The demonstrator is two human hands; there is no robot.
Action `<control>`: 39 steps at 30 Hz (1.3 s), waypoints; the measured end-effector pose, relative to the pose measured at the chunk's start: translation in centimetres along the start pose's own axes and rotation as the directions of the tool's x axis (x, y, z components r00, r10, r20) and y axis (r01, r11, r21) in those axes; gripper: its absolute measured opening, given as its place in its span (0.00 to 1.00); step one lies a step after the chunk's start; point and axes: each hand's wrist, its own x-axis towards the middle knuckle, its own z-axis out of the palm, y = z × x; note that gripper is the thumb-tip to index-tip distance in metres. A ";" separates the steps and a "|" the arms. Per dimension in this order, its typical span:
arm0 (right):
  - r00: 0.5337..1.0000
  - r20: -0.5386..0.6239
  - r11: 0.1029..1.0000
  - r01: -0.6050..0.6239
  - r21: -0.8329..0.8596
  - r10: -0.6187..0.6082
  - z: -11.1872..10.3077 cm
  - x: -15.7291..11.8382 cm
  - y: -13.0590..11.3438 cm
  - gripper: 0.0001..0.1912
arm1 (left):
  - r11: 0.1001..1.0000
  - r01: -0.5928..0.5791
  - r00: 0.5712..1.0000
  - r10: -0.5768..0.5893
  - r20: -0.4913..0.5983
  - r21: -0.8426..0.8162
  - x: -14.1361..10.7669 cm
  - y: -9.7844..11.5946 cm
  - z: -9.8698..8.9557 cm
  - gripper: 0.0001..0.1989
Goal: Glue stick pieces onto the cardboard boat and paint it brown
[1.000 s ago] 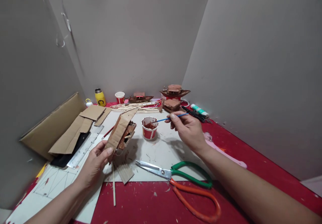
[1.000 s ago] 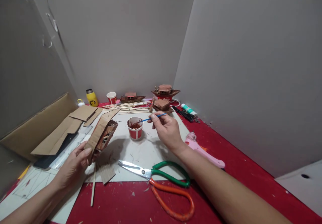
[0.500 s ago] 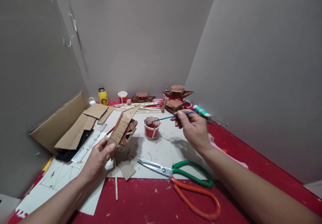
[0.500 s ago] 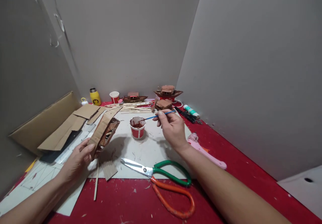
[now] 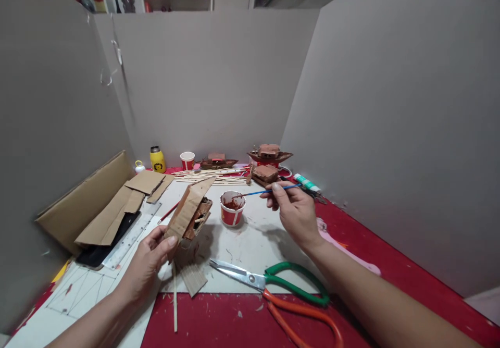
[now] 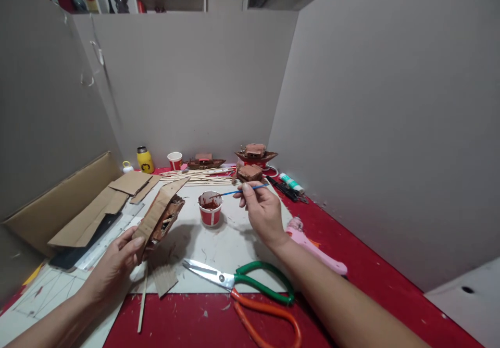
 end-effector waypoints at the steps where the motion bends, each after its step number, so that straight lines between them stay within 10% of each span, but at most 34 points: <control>1: 1.000 -0.001 1.000 -0.001 0.000 0.001 0.0 0.0 -0.1 0.21 | 1.000 0.007 1.000 -0.007 -0.013 0.004 0.0 0.1 0.1 0.21; 39: 0.996 -0.030 0.995 0.088 -0.035 -0.089 -0.2 -0.9 0.2 0.18 | 0.996 -0.061 0.998 0.061 0.003 0.068 0.3 -0.2 0.1 0.23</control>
